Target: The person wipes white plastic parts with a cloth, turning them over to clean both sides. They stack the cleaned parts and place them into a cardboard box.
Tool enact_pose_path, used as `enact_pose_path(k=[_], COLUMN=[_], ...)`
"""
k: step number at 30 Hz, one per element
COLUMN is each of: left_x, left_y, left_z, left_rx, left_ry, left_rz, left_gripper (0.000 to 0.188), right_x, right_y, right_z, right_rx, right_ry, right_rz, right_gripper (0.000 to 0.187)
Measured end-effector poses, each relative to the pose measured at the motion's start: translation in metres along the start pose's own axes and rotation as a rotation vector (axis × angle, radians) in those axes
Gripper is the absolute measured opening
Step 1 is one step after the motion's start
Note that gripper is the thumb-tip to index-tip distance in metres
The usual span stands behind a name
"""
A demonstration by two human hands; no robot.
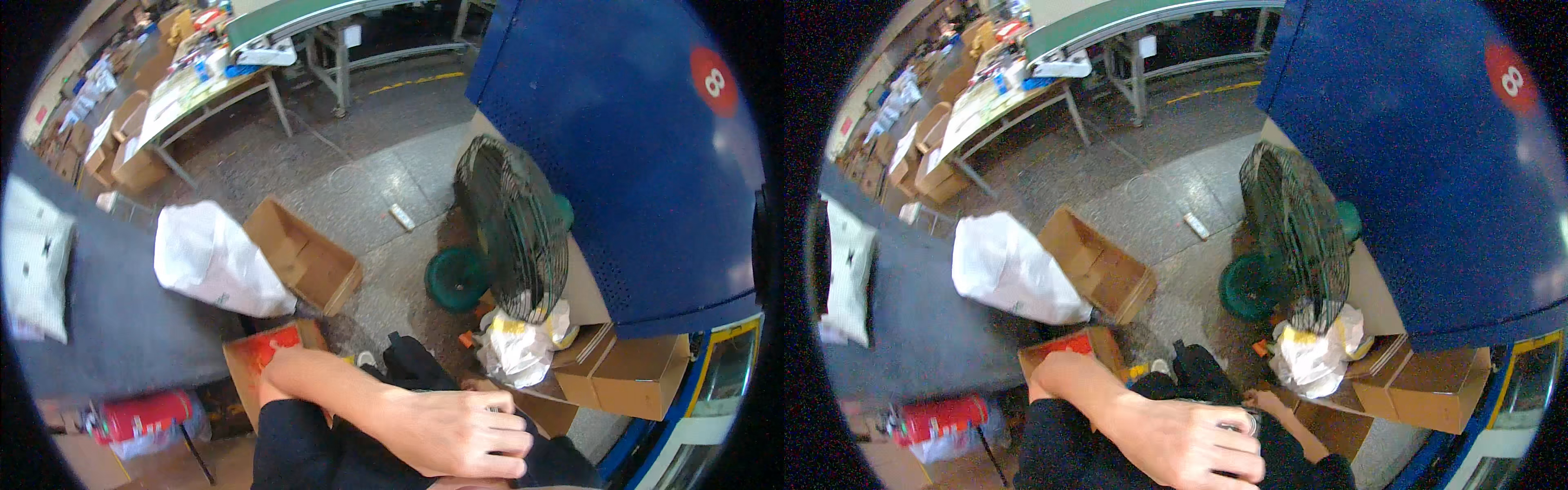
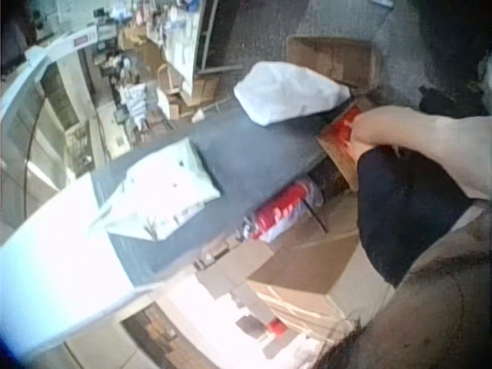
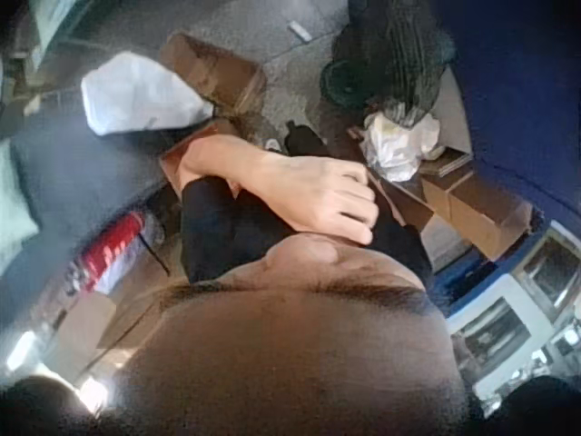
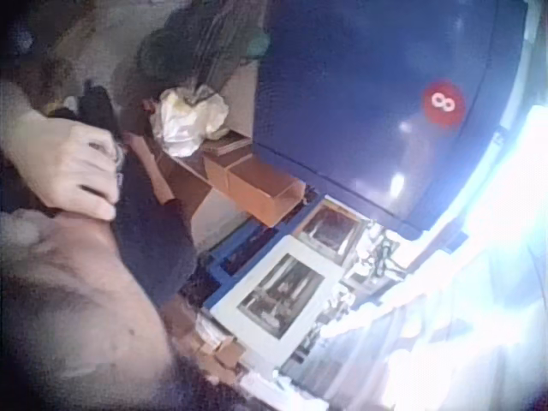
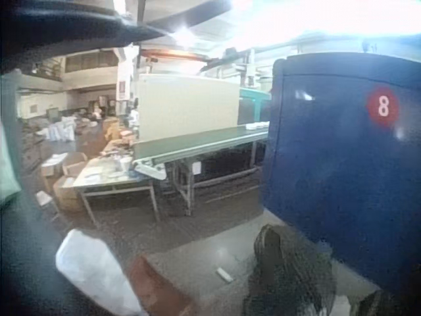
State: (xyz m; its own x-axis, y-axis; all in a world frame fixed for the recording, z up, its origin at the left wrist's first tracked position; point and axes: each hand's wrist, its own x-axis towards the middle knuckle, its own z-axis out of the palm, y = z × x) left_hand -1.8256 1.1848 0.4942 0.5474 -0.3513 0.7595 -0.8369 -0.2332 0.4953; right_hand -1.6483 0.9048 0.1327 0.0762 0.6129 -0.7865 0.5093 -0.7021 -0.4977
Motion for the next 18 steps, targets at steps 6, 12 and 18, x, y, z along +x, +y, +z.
enact_pose_path(k=[6, 12, 18], left_x=[0.032, 0.039, 0.025], left_y=[-0.117, -0.218, -0.302], left_z=[-0.091, -0.145, -0.201], left_rx=[0.206, 0.252, -0.07], left_ry=[-0.048, -0.247, -0.375], left_rz=[0.25, 0.187, 0.287], left_gripper=[0.011, 0.017, 0.021], right_x=[0.091, 0.235, 0.348], right_y=[-0.057, -0.127, -0.24], right_z=[-0.097, -0.234, -0.345], right_rx=[-0.221, -0.51, -0.536], right_ry=[0.032, 0.051, 0.156], right_rz=[0.036, -0.081, -0.239], right_gripper=[0.039, 0.041, 0.043])
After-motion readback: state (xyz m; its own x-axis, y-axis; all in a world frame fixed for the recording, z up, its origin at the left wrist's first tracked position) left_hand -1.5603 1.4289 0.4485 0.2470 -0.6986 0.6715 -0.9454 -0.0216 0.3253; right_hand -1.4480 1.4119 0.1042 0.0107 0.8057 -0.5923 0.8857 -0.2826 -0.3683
